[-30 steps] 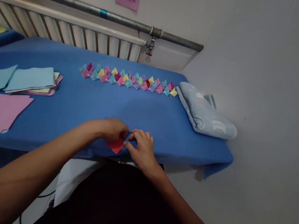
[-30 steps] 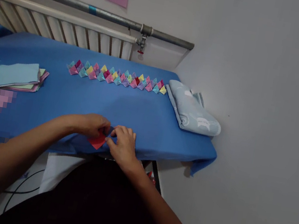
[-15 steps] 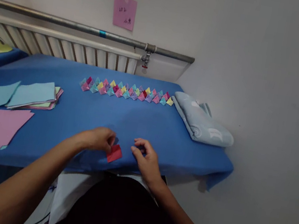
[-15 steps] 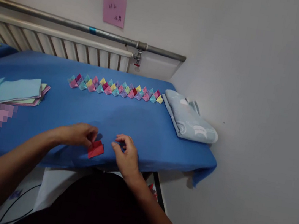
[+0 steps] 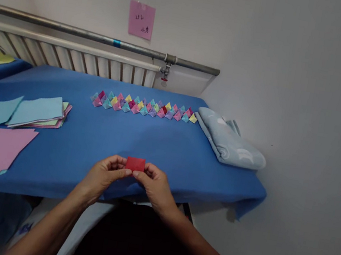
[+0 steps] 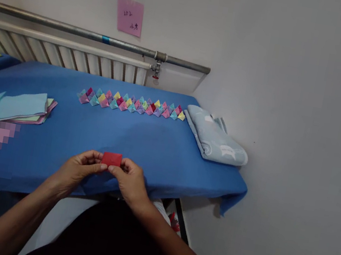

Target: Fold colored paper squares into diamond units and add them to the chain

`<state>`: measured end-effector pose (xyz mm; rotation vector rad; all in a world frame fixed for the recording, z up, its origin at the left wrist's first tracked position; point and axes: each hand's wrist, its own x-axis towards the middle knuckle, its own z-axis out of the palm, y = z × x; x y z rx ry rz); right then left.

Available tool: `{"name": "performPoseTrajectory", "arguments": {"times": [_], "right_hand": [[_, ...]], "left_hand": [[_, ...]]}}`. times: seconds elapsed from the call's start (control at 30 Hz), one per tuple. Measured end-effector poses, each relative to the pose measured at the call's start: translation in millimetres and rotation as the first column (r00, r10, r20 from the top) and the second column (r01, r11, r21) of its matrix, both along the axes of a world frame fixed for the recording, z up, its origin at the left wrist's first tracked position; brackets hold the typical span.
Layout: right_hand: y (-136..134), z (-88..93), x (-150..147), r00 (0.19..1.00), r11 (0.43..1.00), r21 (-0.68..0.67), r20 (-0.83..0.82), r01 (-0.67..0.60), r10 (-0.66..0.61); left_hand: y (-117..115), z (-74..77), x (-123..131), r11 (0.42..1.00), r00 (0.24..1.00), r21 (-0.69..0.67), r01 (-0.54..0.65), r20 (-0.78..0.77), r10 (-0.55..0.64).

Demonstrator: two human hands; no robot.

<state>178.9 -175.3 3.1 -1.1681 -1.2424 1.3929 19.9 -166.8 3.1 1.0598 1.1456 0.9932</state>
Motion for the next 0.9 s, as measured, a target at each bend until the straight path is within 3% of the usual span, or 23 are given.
{"name": "performPoseTrajectory", "arguments": {"times": [0.13, 0.23, 0.27, 0.33, 0.4, 0.47, 0.53, 0.63, 0.73, 0.9], "right_hand": [[-2, 1.0, 6, 0.984, 0.991, 0.097, 0.166, -0.088, 0.071], [0, 2.8, 10, 0.919, 0.933, 0.313, 0.392, -0.178, 0.044], [2, 2.8, 12, 0.874, 0.881, 0.422, 0.485, -0.215, -0.019], [6, 0.7, 16, 0.758, 0.723, 0.616, 0.621, -0.313, -0.201], [10, -4.4, 20, 0.655, 0.581, 0.699, 0.674, -0.416, -0.341], [11, -12.0, 24, 0.596, 0.513, 0.705, 0.7, -0.489, -0.394], [8, -20.3, 28, 0.553, 0.5, 0.672, 0.738, -0.547, -0.386], [0, -29.5, 33, 0.505, 0.52, 0.592, 0.803, -0.616, -0.316], [-6, -32.5, 36, 0.484, 0.533, 0.543, 0.835, -0.649, -0.261], [-9, -34.0, 38, 0.514, 0.549, 0.564, 0.817, -0.617, -0.262]], "left_hand": [[5, 13.3, -11, 0.978, 0.97, 0.088, 0.187, -0.176, -0.169], [10, 21.3, -18, 0.899, 0.857, 0.24, 0.367, -0.464, -0.226], [11, 21.2, -18, 0.849, 0.808, 0.339, 0.405, -0.567, -0.159], [11, 15.4, -17, 0.693, 0.712, 0.557, 0.457, -0.696, 0.091], [8, 3.5, -13, 0.511, 0.625, 0.701, 0.498, -0.698, 0.348], [1, -10.5, -8, 0.406, 0.553, 0.745, 0.529, -0.666, 0.501], [-8, -22.7, -4, 0.386, 0.512, 0.736, 0.557, -0.669, 0.538], [-21, -34.1, -3, 0.436, 0.493, 0.705, 0.56, -0.706, 0.509], [-29, -38.6, -6, 0.469, 0.492, 0.69, 0.552, -0.723, 0.485], [-30, -37.9, -9, 0.469, 0.503, 0.685, 0.557, -0.728, 0.466]]}}
